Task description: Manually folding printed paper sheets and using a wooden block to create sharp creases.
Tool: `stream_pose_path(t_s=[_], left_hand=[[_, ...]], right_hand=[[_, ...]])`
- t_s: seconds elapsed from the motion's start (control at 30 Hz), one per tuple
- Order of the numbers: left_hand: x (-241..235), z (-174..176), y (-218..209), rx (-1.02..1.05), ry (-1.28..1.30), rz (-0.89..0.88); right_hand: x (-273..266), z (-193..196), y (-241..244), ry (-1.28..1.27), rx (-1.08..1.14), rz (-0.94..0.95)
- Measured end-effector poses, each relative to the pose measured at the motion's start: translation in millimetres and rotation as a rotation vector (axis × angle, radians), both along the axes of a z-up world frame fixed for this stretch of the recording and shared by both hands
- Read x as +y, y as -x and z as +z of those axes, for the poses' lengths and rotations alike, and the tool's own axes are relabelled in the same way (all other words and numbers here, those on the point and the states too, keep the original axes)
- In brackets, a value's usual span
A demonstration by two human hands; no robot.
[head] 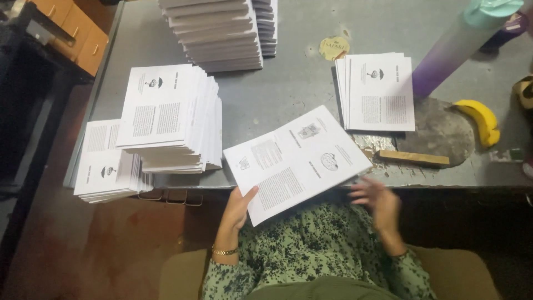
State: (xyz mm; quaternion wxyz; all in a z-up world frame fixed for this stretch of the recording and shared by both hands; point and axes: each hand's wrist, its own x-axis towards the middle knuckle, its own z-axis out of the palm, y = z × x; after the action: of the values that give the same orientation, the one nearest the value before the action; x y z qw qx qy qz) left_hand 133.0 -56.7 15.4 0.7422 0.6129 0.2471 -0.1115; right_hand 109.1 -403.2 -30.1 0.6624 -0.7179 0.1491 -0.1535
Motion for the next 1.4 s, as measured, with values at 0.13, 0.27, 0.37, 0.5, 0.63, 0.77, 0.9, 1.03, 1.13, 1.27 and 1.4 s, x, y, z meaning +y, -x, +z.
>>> stream_pose_path(t_s=[0.13, 0.27, 0.37, 0.5, 0.63, 0.77, 0.9, 1.03, 1.13, 1.27, 1.4], left_hand=[[-8, 7, -8, -0.025, -0.07, -0.122], [-8, 7, -28, -0.084, -0.261, -0.246], [-13, 4, -42, -0.166, -0.681, -0.238], [-39, 29, -38, -0.381, -1.034, -0.069], [-74, -4, -37, -0.895, -1.064, -0.295], [-87, -31, -40, -0.688, -1.119, -0.556], [-82, -36, -40, -0.639, -1.126, -0.616], [-74, -20, -30, -0.671, -1.006, -0.585], [-73, -26, -31, -0.698, -0.991, -0.57], [-74, -32, -37, -0.746, -0.984, -0.562], [-88, -30, -43, -0.799, -1.026, -0.602]], right_hand=[[71, 91, 1, -0.376, 0.368, 0.095], [83, 59, -17, -0.203, 0.268, -0.003], [87, 19, -34, -0.05, 0.126, -0.075], [99, -4, -31, 0.055, 0.119, -0.145], [108, 1, -20, 0.046, 0.134, -0.129], [116, 15, -15, -0.057, 0.15, -0.132], [123, 44, -22, -0.428, 0.145, -0.11], [120, 20, -5, -0.177, 0.107, -0.007], [123, -6, 5, 0.111, 0.045, 0.051], [131, -41, 6, 0.435, -0.13, 0.173], [138, 22, -14, 0.523, -0.471, 0.253]])
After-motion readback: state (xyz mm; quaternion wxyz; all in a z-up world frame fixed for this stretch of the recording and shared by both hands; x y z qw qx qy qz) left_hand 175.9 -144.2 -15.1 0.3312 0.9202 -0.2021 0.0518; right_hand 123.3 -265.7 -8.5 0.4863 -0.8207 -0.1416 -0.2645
